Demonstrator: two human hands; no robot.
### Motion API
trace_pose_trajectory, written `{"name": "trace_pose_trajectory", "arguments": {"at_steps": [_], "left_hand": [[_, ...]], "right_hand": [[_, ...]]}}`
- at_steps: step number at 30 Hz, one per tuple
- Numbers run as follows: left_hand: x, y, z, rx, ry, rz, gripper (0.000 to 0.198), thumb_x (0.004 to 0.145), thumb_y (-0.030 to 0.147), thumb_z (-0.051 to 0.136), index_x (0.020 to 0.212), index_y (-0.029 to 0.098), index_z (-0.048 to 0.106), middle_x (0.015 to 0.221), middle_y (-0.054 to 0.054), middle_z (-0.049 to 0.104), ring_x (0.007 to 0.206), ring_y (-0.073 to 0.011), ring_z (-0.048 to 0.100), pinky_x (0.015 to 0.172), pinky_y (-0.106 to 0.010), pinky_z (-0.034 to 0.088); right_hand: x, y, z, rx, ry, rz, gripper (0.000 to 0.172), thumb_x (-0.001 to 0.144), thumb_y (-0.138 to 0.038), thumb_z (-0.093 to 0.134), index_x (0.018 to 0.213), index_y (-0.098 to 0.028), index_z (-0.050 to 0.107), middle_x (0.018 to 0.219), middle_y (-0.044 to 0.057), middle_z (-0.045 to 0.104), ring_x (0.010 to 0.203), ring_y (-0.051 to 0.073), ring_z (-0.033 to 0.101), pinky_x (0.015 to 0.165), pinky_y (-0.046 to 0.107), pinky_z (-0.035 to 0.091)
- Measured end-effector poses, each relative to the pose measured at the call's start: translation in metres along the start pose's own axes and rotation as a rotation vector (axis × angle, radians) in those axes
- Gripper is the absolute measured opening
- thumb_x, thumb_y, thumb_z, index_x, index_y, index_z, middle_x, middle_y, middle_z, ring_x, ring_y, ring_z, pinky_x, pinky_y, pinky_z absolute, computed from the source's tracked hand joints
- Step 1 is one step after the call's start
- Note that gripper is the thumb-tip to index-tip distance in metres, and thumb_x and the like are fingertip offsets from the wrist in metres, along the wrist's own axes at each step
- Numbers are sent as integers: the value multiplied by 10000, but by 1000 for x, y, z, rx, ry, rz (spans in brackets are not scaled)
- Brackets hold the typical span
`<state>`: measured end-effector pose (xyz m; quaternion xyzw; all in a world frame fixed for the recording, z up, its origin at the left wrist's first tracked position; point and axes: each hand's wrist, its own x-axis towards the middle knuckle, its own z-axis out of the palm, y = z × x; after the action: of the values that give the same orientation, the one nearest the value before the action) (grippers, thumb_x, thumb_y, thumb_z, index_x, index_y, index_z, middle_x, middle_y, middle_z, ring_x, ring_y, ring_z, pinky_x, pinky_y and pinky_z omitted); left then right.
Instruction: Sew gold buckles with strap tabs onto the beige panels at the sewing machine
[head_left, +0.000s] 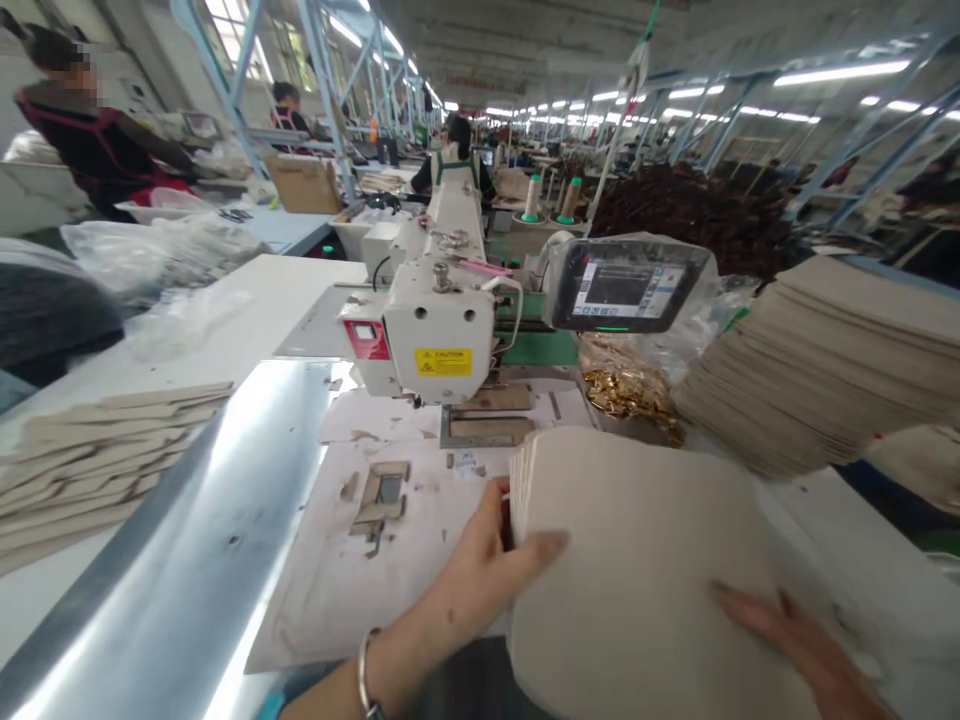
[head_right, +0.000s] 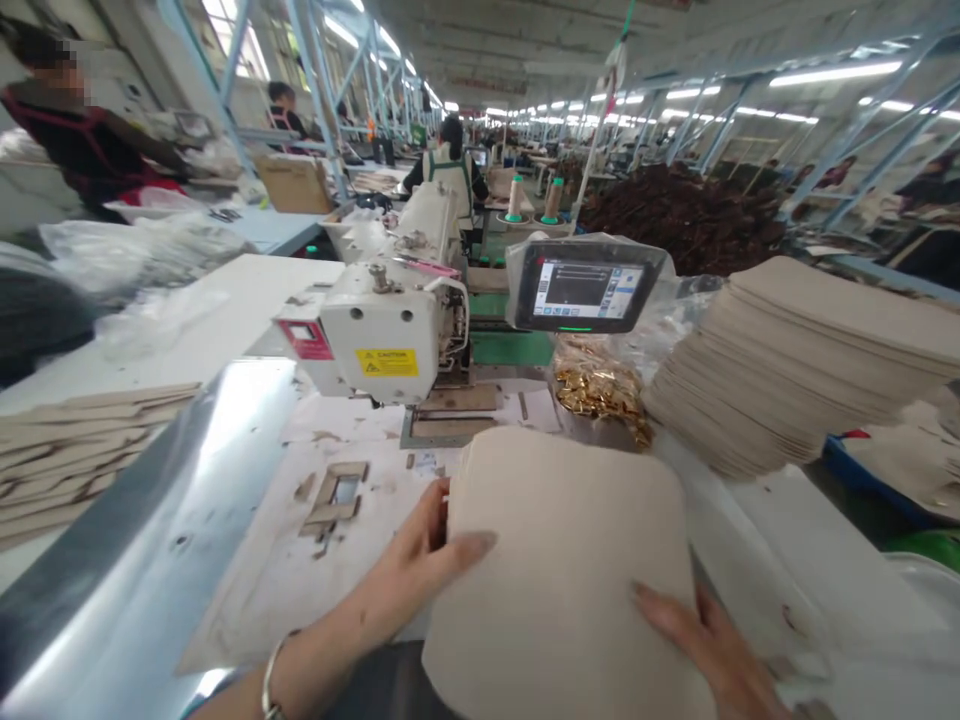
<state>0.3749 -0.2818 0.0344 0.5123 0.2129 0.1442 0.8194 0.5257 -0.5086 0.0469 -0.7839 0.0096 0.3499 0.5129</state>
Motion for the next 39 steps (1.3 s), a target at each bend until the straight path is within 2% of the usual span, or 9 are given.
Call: {"name": "trace_pose_trajectory", "arguments": {"at_steps": [3,7,14,18,22,25,30,36,39], "left_hand": [[-18,-2,-23,267,81,-147,479,816,395,634,1159,118,448,1118,-157,641,982,-276,632,797,-379,535],[-46,-9,-39,548,68,-138,399,860,337,576,1197,154,467,1181,-119,638,1079,-252,598,952,-374,477],[-63,7,-59,1000,30,-193,565,891,439,523,1342,110,433,1152,-174,646,1041,-308,630,935,-463,496],[-38,13,-70,1322,183,32,595,922,394,488,1427,95,391,1308,-216,544,1173,-341,564,964,-511,488],[-16,6,-72,1397,153,269,363,933,249,516,1284,174,571,1216,-114,629,1092,-244,601,950,-412,524],[-13,-1,-72,1470,173,465,322,943,252,538,1251,190,607,1189,-87,672,1062,-243,602,944,-430,524],[-18,-8,-78,1594,179,724,315,956,223,523,1258,222,613,1240,-55,671,1109,-265,596,969,-464,486],[-20,-10,-77,1547,134,708,285,962,156,471,1201,211,617,1220,-68,672,1143,-253,580,1035,-474,422],[-30,3,-63,1287,-83,639,220,932,102,442,1053,189,604,1101,-77,692,1108,-216,591,1017,-405,449]], "right_hand": [[5,3,35,-85,-94,61,693,761,-532,619,1298,-95,586,1027,151,742,843,317,720,721,377,585],[7,21,49,-387,-79,-132,624,742,-555,609,1214,-150,662,1288,114,640,1246,344,546,1036,390,463],[19,32,45,-646,-303,-386,708,842,-590,509,1403,-158,507,1337,121,604,1235,293,567,1058,383,447],[33,43,40,-817,-298,-507,746,869,-560,510,1499,-187,366,1401,115,550,1246,277,559,1042,373,461],[34,54,38,-894,-152,-609,782,867,-563,514,1528,-199,306,1395,125,545,1182,296,604,974,388,510],[31,59,38,-932,-49,-620,820,877,-575,498,1551,-194,230,1371,151,541,1111,313,637,938,439,521],[37,63,35,-925,-127,-658,805,864,-548,540,1534,-202,257,1386,151,513,1182,314,588,920,427,531],[39,56,34,-867,-132,-682,707,827,-545,585,1438,-221,438,1346,128,555,1162,316,604,860,387,562],[38,59,37,-841,-117,-681,675,806,-550,609,1386,-225,491,1322,120,574,1146,316,614,844,377,569]]}}
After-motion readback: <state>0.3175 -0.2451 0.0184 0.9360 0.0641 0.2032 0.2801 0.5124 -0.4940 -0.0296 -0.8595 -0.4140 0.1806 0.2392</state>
